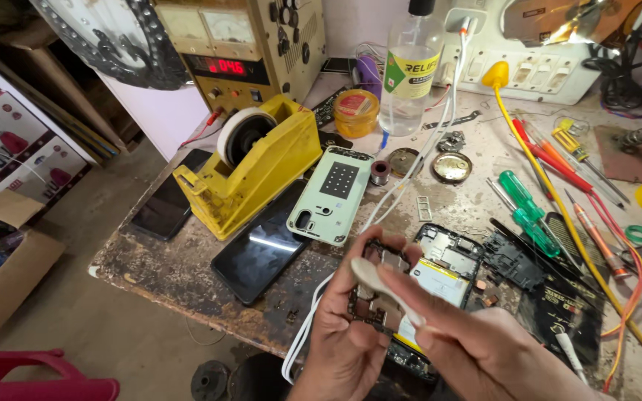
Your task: The person holds a disassembled phone motherboard and scrubs it with a brush, then sprays liquid from a bottle onto the board and continues brushing. They then use a hot air gun to blow heated air over the motherboard, repositioning the board repeatedly while directing the airflow across its surface.
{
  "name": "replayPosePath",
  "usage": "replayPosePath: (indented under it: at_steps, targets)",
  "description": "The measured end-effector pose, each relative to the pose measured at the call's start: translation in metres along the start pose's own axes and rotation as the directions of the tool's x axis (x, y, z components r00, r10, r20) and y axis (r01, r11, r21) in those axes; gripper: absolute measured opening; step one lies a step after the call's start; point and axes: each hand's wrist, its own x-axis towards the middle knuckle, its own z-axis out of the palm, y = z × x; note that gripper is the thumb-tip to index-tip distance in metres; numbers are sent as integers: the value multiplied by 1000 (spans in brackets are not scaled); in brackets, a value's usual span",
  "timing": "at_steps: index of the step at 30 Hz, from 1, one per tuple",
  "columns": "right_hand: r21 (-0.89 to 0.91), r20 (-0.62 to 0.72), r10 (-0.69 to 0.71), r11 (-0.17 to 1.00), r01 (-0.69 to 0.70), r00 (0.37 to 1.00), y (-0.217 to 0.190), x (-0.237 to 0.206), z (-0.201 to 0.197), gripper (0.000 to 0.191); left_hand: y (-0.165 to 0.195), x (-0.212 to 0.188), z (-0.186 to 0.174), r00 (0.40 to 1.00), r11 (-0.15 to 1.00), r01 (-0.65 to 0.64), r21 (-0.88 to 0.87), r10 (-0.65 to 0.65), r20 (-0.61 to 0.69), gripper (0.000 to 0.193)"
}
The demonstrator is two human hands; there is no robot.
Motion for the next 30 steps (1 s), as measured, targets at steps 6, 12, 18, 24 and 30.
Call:
replayPosePath:
  at_steps: [6,12,18,24,30]
  targets:
    - [-171,9,120,978,-116,993,-12,9,2,77,1,4,-1,985,985,-160,-67,155,-76,115]
    - [-115,56,-5,993,11,998,-1,6,6,79,1,4,-6,966,972,-231,28,233,-116,109]
    - [-49,155,-154,985,163,976,-4,10,4,74,-1,1,-7,984,987,-147,-69,139,-111,110]
    - [-107,184,-36,993,57,982,-21,11,-10,64,1,1,-6,986,991,-127,-30,123,-113,109]
    - [-90,179,37,996,-21,983,-33,16,-11,63,-2,2,-3,990,994,-99,42,103,-96,110]
